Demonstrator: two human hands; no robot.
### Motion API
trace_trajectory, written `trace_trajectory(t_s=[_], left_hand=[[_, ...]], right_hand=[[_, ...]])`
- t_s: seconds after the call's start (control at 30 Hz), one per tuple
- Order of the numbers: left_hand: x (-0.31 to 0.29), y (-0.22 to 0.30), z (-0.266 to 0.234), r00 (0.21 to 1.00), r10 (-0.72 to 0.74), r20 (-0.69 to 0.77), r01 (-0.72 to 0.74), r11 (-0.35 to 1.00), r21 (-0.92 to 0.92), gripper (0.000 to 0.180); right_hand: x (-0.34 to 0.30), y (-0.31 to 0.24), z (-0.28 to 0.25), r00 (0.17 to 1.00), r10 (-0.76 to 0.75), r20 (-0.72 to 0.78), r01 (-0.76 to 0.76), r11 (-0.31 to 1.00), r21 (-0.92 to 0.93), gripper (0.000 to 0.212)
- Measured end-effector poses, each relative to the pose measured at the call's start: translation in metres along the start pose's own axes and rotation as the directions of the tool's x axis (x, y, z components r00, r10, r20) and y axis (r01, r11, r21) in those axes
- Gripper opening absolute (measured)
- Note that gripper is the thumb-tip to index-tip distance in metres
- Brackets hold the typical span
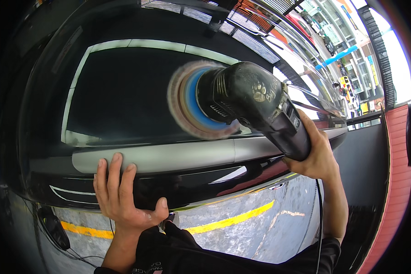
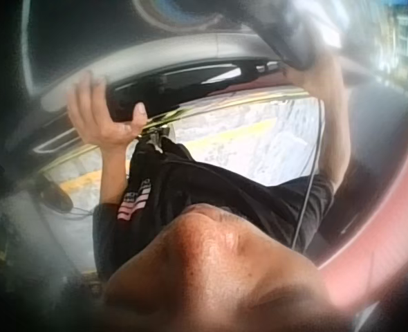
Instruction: The person uses a rotary polisher to buff the rear trunk lid of a black car. They move the tool in overlapping passes across the surface, occasionally pausing to adjust the pad before continuing the polishing process.
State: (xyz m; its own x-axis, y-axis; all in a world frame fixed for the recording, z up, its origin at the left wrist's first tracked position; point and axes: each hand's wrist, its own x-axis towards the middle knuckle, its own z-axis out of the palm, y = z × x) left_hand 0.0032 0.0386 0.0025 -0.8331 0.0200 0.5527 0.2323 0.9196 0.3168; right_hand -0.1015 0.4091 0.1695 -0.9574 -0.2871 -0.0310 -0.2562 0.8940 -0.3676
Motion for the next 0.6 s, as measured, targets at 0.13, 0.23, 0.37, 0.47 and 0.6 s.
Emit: trace_trajectory(t_s=[0.13, 0.23, 0.37, 0.47, 0.6], left_hand=[[0.001, 0.0, 0.0, 1.0, -0.006, -0.002, 0.006, 1.0, -0.004, 0.072], [0.001, 0.001, 0.0, 1.0, -0.023, -0.015, 0.023, 1.0, 0.006, 0.071], [0.0, 0.001, 0.003, 0.998, -0.047, -0.042, 0.047, 0.999, 0.004, 0.07], [-0.001, 0.0, 0.004, 0.998, -0.048, -0.045, 0.048, 0.999, 0.002, 0.071], [-0.001, 0.0, 0.004, 0.998, -0.046, -0.043, 0.046, 0.999, 0.005, 0.071]], right_hand=[[0.006, -0.009, 0.002, 0.999, -0.042, 0.01, 0.042, 0.999, -0.003, 0.096], [0.01, -0.015, 0.002, 0.999, -0.047, 0.014, 0.047, 0.999, -0.004, 0.095], [0.015, -0.017, 0.006, 0.996, -0.085, 0.002, 0.085, 0.996, 0.006, 0.095], [0.019, -0.022, 0.006, 0.995, -0.096, 0.019, 0.096, 0.995, -0.018, 0.095], [0.022, -0.025, 0.007, 0.995, -0.087, 0.04, 0.087, 0.996, 0.003, 0.095]])
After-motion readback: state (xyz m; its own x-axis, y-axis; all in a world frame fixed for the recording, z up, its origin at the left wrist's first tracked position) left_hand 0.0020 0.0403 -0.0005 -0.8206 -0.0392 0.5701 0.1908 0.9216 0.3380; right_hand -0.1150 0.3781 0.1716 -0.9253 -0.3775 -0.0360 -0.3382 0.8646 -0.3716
